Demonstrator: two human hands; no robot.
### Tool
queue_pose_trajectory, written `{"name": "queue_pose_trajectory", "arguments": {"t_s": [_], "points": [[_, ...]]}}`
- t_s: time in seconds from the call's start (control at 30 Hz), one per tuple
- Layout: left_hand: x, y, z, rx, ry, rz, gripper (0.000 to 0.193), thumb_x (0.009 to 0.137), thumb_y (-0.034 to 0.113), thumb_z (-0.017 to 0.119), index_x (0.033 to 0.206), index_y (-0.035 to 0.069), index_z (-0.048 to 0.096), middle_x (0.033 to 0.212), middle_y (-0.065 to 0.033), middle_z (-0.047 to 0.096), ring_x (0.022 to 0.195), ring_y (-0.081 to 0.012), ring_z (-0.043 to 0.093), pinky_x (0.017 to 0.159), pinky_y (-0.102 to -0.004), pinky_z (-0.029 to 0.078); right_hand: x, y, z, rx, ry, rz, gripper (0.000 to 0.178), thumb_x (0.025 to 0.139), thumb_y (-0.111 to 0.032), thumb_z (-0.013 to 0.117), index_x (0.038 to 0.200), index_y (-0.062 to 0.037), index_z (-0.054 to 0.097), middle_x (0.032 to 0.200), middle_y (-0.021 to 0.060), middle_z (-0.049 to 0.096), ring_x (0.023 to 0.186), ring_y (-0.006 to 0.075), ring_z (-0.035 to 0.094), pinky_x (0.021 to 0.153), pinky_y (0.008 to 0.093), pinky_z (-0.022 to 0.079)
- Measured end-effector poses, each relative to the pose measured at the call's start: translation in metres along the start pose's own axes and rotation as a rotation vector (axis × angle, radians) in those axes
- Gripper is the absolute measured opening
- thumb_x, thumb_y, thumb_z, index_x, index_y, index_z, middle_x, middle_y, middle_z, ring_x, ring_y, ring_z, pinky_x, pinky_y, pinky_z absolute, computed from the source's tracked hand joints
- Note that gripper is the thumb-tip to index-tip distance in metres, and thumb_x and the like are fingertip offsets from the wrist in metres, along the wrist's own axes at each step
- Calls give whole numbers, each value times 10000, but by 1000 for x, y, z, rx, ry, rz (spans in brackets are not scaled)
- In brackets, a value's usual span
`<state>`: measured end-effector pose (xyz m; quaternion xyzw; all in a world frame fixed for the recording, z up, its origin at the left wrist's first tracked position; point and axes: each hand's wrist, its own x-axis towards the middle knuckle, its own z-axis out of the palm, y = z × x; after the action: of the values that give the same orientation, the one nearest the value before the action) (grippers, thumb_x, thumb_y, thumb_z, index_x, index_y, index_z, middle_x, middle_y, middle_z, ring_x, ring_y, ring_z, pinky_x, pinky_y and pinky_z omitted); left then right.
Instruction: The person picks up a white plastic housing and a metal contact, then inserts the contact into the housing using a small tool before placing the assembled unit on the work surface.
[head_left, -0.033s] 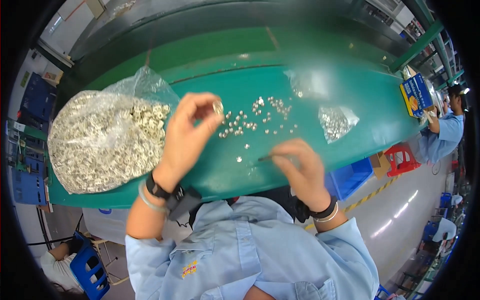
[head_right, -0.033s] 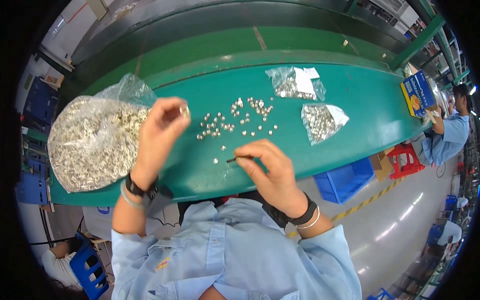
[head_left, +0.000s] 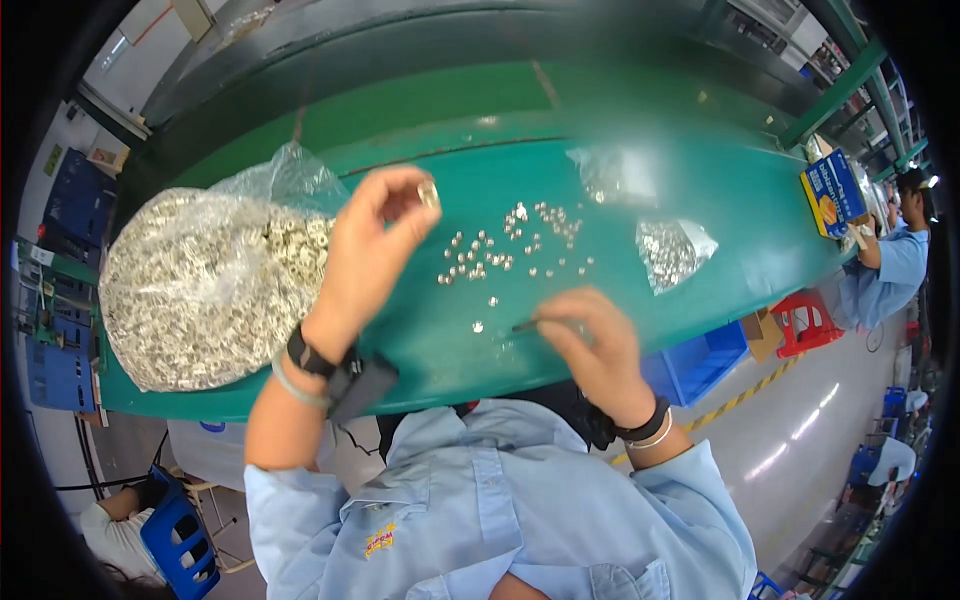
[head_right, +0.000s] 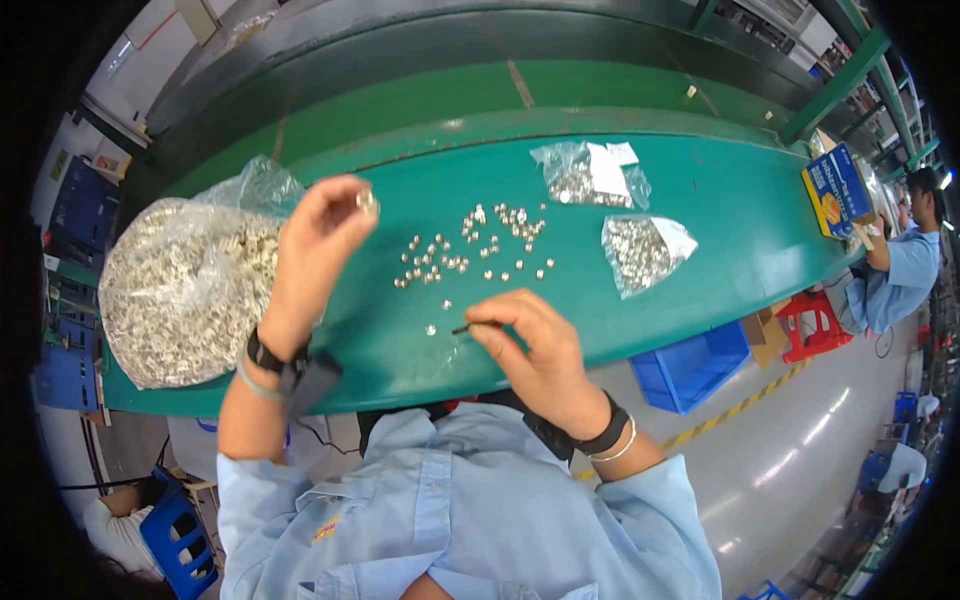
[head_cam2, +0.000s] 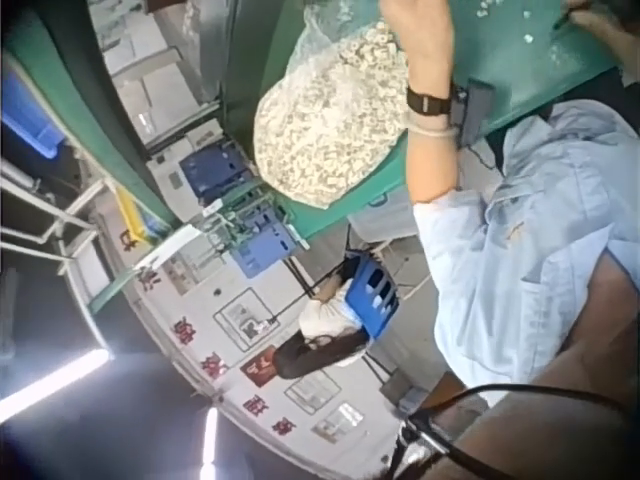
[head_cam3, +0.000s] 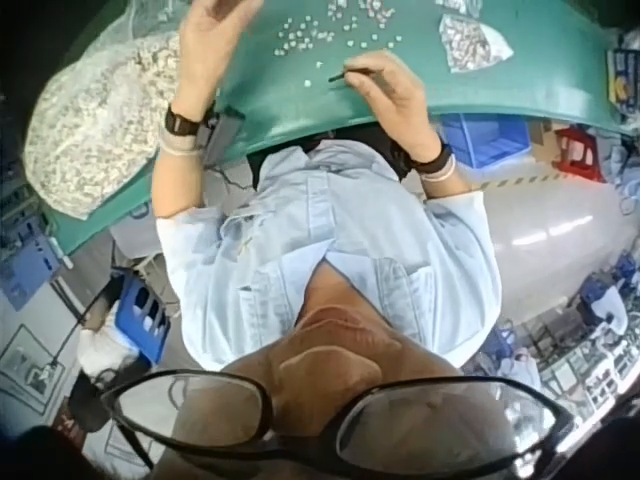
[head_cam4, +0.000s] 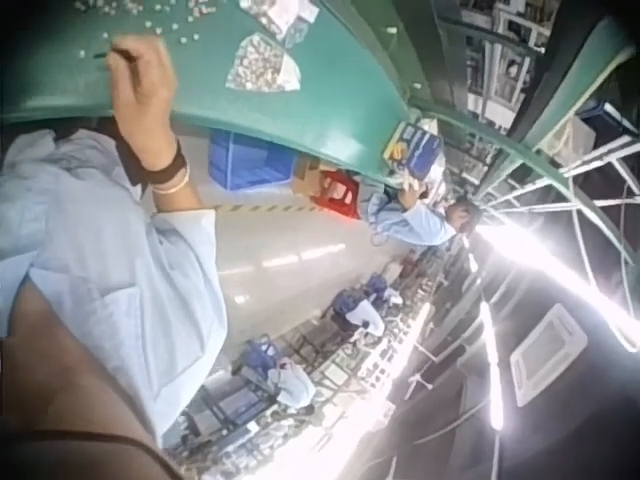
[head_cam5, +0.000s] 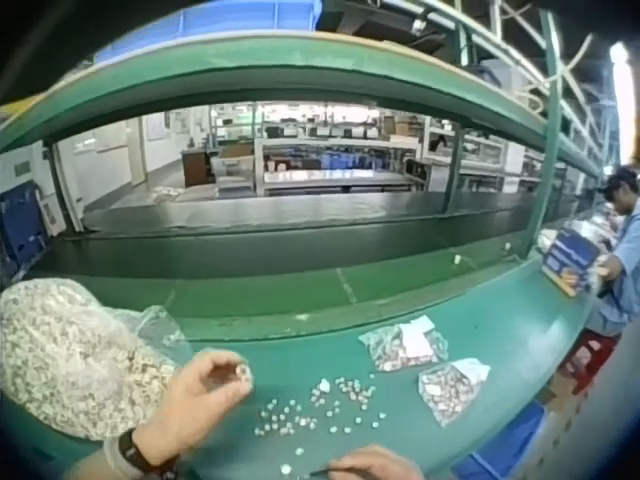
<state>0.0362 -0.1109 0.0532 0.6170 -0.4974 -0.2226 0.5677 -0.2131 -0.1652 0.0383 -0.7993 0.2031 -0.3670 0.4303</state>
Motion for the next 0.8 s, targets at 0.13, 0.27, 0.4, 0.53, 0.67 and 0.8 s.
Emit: {"name": "queue_pose_trajectory", "arguments": {"t_s": [0.13, 0.27, 0.4, 0.53, 0.67, 0.8], "points": [[99, -37, -8, 146, 70, 70, 241, 838, 74, 651, 1059, -2, 596, 968, -69, 648, 900, -142, 602, 785, -271, 493, -6, 21, 9, 54, -47, -47, 161, 802, 22, 668, 952, -28, 638, 908, 106, 656, 822, 235, 631, 716, 311, 493], [168, -80, 2, 270, 3, 37, 224, 842, 61, 660, 1052, 13, 599, 936, -24, 601, 857, -110, 571, 789, -246, 478, -6, 31, 11, 74, -101, 1, 154, 804, 12, 675, 950, -26, 645, 902, 103, 657, 800, 235, 636, 687, 314, 502], [206, -113, 16, 476, -38, 85, 227, 820, 68, 674, 1032, 16, 612, 903, -47, 599, 833, -144, 585, 779, -277, 484, -4, 32, 8, 98, -155, 7, 156, 798, 9, 682, 946, -24, 647, 897, 101, 658, 791, 239, 637, 672, 323, 509], [217, -130, 23, 627, -89, 73, 263, 793, 71, 687, 1040, 19, 615, 885, -81, 591, 827, -191, 593, 772, -314, 487, -3, 35, 9, 126, -146, 1, 159, 803, -26, 682, 958, -35, 647, 884, 102, 647, 783, 267, 627, 679, 333, 510], [213, -128, 21, 718, -74, 115, 320, 773, 75, 692, 1080, 24, 614, 868, -113, 580, 823, -239, 594, 766, -342, 487, 0, 36, 9, 134, -181, -9, 158, 790, -20, 690, 941, -30, 644, 876, 103, 649, 791, 257, 632, 670, 331, 513], [200, -74, -6, 651, -91, 266, 315, 795, 114, 669, 1089, 10, 619, 905, -123, 633, 841, -241, 619, 763, -345, 495, -3, 29, 10, 124, -197, 15, 170, 784, 32, 678, 939, -21, 631, 897, 97, 660, 785, 246, 632, 678, 331, 506]]}}
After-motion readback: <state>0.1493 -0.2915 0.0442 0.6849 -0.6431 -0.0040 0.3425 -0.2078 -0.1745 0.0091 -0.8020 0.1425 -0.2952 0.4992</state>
